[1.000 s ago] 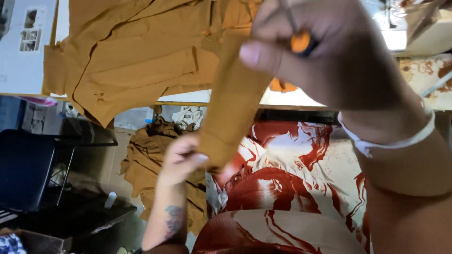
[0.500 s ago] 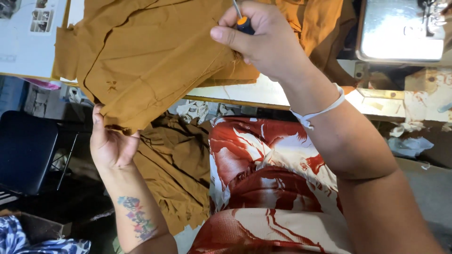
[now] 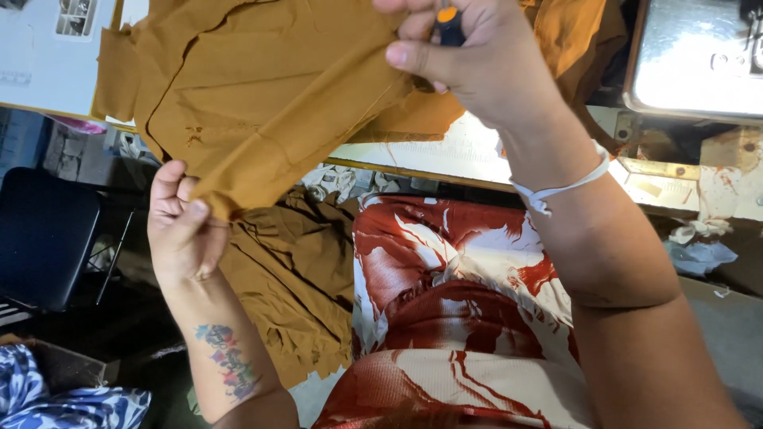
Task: Trimming loose threads from brown fabric pieces using a hand tool at a sewing workstation.
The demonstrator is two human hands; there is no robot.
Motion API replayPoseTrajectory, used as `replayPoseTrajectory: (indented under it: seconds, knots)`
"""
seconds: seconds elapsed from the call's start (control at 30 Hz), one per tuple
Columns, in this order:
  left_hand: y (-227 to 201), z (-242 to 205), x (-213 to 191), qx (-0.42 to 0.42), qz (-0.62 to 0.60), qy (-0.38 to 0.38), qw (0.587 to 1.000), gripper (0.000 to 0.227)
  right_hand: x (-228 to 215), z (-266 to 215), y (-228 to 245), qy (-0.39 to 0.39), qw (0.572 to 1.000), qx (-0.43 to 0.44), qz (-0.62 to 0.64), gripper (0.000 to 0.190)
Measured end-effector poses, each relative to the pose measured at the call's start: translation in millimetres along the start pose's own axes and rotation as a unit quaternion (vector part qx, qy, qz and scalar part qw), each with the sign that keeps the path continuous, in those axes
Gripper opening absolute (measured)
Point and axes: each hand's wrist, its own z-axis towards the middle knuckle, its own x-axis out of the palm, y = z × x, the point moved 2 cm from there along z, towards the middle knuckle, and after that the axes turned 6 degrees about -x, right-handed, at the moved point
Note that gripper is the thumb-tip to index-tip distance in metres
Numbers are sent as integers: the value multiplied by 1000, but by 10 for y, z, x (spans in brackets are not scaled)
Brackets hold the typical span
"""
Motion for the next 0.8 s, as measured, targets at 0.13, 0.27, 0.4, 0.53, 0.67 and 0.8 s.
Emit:
replayPoseTrajectory:
  seconds: [0.13, 0.27, 0.4, 0.53, 0.67, 0.8]
  knots:
    - [-25, -45, 396, -16, 225, -47, 973, 43, -78, -40, 107, 5, 999, 4, -41, 18]
    - [21, -35, 418, -2, 420, -173, 891, 14, -58, -129, 215, 26, 993, -31, -112, 17]
    - [86, 28, 331, 12, 175, -195, 965, 10, 15, -227, 423, 88, 959, -171, -210, 15]
    - [31, -30, 476, 80, 99, -210, 969, 29, -34, -328, 277, 108, 967, -88, -213, 45]
    - [-66, -135, 658, 91, 174, -72, 978, 46, -165, -361, 68, 44, 981, 34, -187, 26]
    - [11, -175, 577, 99, 222, -169, 955, 40, -169, -464, -83, -5, 992, 112, -59, 22]
